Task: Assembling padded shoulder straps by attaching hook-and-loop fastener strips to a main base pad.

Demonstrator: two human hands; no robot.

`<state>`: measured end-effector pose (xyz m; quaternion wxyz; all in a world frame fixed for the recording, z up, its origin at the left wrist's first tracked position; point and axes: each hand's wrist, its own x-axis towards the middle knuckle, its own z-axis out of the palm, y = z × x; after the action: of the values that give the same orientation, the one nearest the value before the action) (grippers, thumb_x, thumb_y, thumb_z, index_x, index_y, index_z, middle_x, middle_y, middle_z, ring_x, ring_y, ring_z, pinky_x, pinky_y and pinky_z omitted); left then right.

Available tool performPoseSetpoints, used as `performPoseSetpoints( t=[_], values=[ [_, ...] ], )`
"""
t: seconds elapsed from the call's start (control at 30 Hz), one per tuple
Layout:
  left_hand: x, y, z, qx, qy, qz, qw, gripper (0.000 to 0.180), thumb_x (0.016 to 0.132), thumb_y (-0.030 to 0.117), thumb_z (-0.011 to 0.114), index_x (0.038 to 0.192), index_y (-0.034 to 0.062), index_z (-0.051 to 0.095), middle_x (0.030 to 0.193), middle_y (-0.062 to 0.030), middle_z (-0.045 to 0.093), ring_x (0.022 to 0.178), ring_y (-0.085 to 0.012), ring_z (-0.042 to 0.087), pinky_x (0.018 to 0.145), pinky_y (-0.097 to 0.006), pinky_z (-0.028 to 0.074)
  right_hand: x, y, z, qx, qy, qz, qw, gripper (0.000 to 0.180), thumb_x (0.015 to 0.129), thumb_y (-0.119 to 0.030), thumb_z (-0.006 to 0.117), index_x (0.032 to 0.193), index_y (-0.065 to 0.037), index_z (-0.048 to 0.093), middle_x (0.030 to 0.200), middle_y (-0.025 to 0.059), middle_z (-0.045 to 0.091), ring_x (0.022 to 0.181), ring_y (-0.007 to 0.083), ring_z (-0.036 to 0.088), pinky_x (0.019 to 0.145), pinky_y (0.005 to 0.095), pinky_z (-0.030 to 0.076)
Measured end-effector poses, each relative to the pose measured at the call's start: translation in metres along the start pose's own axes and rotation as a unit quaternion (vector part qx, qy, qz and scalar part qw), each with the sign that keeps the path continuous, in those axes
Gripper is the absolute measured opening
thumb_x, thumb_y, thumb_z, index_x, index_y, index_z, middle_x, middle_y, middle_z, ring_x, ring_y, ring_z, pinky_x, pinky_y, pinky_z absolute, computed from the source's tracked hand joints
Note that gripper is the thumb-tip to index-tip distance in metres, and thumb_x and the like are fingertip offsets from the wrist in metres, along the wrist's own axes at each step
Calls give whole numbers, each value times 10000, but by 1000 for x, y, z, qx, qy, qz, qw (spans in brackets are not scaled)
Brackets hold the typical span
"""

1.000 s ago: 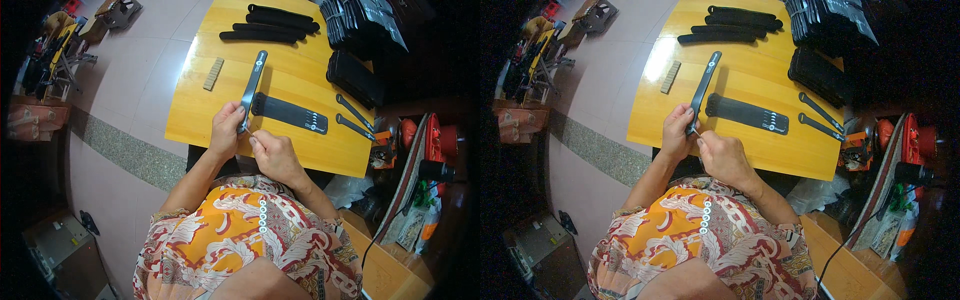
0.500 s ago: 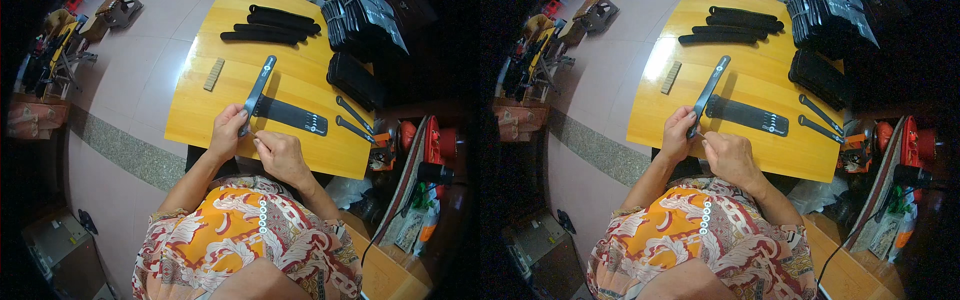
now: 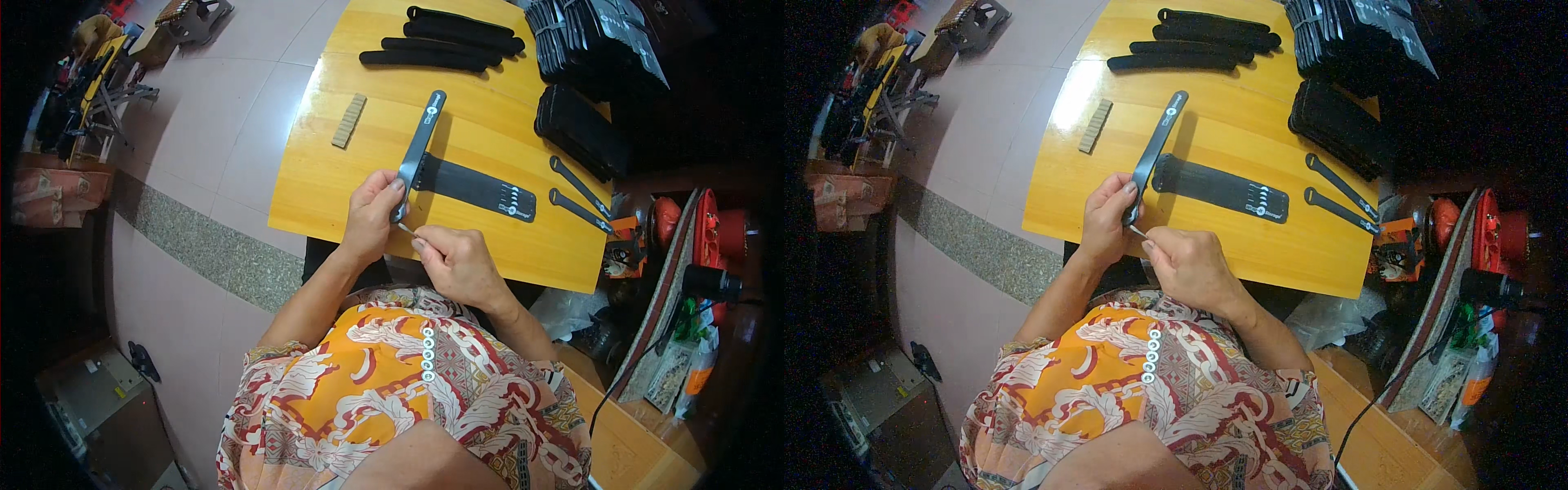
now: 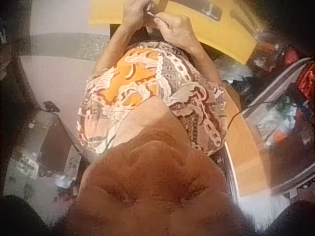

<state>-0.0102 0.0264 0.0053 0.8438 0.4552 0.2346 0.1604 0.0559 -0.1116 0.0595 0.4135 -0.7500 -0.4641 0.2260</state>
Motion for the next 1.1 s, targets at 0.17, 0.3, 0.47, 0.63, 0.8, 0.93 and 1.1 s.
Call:
performPoseSetpoints(
  t=[0.17, 0.3, 0.47, 0.63, 0.8, 0.93, 1.1],
  values=[
    [3, -1, 2, -12, 18, -10, 1000, 119, 906, 157, 484, 923, 52, 537, 674, 30, 504, 564, -33, 435, 503, -181, 338, 0, 6, 5, -27, 24, -14, 999, 74, 787, -36, 582, 822, 29, 589, 676, 199, 571, 607, 344, 589, 524, 371, 442],
    [1, 3, 4, -5, 15, 1, 1000, 117, 906, 158, 484, 914, 54, 538, 666, 30, 505, 560, -30, 434, 498, -178, 333, 0, 2, 6, -32, 27, -11, 999, 82, 792, -42, 583, 831, 29, 591, 680, 200, 575, 623, 345, 593, 535, 370, 447],
    [3, 1, 4, 1, 20, -4, 1000, 118, 904, 160, 487, 913, 54, 536, 674, 30, 504, 573, -32, 437, 508, -182, 332, 3, 3, 5, -31, 32, -12, 999, 91, 792, -45, 584, 846, 27, 589, 690, 199, 578, 632, 346, 597, 541, 376, 450],
    [2, -1, 2, 13, 13, -3, 1000, 120, 906, 164, 483, 914, 55, 532, 679, 31, 503, 588, -35, 444, 519, -186, 336, 3, 2, 8, -30, 42, -16, 999, 93, 793, -44, 585, 854, 26, 587, 698, 202, 580, 632, 351, 598, 538, 376, 451],
    [0, -3, 1, 14, -3, 3, 1000, 121, 901, 133, 483, 959, 39, 532, 724, 21, 511, 608, -43, 463, 545, -178, 373, 4, 0, 12, -50, 65, -20, 996, 113, 805, -79, 553, 728, -8, 511, 651, 204, 561, 629, 384, 574, 533, 454, 435],
    [-4, -7, 7, 55, -4, 30, 998, 124, 910, 132, 476, 961, 33, 531, 743, 44, 484, 644, -34, 423, 579, -186, 363, 7, 1, 13, -108, 41, -15, 993, 94, 791, -78, 562, 734, -18, 518, 645, 184, 561, 614, 365, 574, 551, 445, 442],
    [-1, -6, 4, 70, 10, 43, 997, 142, 914, 122, 470, 979, 15, 536, 755, 43, 486, 673, -34, 422, 605, -191, 371, 11, 4, 16, -222, 144, -127, 956, 146, 758, -39, 560, 878, 7, 492, 841, 158, 522, 768, 320, 537, 639, 417, 446]
  ],
)
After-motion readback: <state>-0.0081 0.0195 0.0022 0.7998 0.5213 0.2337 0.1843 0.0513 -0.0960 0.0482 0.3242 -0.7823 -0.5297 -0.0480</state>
